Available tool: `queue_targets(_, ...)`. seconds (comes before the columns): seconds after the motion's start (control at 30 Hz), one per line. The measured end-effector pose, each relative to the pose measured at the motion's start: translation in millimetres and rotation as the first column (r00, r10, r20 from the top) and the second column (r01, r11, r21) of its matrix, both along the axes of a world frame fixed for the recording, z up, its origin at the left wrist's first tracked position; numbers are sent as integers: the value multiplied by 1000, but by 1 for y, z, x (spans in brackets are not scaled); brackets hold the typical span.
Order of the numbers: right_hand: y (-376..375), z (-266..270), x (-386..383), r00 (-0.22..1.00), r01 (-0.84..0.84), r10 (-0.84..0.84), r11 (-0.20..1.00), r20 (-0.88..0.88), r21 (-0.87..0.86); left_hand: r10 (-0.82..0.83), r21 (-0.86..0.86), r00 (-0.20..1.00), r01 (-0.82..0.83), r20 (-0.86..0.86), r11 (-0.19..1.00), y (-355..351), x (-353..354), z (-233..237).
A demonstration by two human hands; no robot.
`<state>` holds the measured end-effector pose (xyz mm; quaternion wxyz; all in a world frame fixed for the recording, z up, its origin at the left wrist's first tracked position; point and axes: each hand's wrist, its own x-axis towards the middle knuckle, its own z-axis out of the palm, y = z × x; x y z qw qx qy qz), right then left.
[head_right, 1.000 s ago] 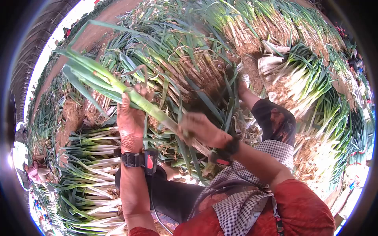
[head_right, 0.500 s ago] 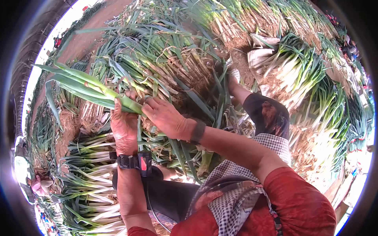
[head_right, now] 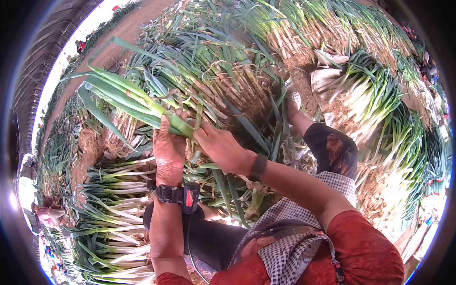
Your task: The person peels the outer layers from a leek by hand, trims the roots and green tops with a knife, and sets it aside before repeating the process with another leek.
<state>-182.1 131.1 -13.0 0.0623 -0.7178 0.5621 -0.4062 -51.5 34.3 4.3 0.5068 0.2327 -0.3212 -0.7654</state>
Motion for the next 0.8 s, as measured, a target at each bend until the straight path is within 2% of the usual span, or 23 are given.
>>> queue_targets(0.1, 0, -5, 8, 983, 6, 15, 994, -182, 111, 26, 13, 1000, -26, 18, 1000, 8, -3, 2)
queue_targets(0.2, 25, -23, 15, 932, -329, 350, 925, -92, 189, 9, -45, 999, -6, 46, 999, 8, -1, 5)
queue_targets(0.3, 31, 20, -1, 810, -586, 580, 794, 87, 159, -116, -90, 993, 114, -20, 989, -1, 8, 5)
queue_targets(0.33, 21, 30, -5, 881, -452, 450, 892, 149, -20, -187, -88, 979, 180, -76, 980, -5, 11, 1)
queue_targets(0.37, 9, 44, -17, 887, -322, 364, 928, 284, -185, -259, -93, 957, 248, -129, 964, -7, 12, 0)
queue_targets(0.4, -2, 68, -28, 751, -342, 286, 939, 595, -19, -70, -119, 997, 75, 45, 990, 12, 2, 19)
queue_targets(0.43, -23, 66, -33, 597, -363, 248, 932, 763, -19, -203, -161, 979, 204, 22, 966, 10, 7, 8)
queue_targets(0.47, -44, 65, -43, 867, -226, 290, 953, 404, -200, -199, -149, 978, 206, 61, 967, 14, 6, 5)
queue_targets(0.5, -49, 74, -46, 941, -219, 236, 971, 242, -95, -197, -135, 975, 209, 100, 969, 19, 2, 4)
queue_targets(0.57, -66, 71, -55, 897, -369, 336, 927, 288, 69, -182, -109, 969, 202, 168, 973, 27, -4, 1)
queue_targets(0.6, -69, 75, -63, 826, -493, 331, 817, 457, 299, -170, -95, 965, 192, 199, 977, 30, -5, 0)
queue_targets(0.7, -58, 95, -99, 696, -469, 200, 854, 690, 225, -185, -122, 945, 224, 271, 967, 32, 0, -3)
queue_targets(0.77, -51, 101, -134, 221, -390, 206, 915, 953, -107, -159, -111, 921, 211, 354, 971, 38, 0, 6)
queue_targets(0.8, -46, 99, -155, 93, -375, 210, 913, 973, -161, -151, -126, 918, 210, 367, 970, 39, 0, 7)
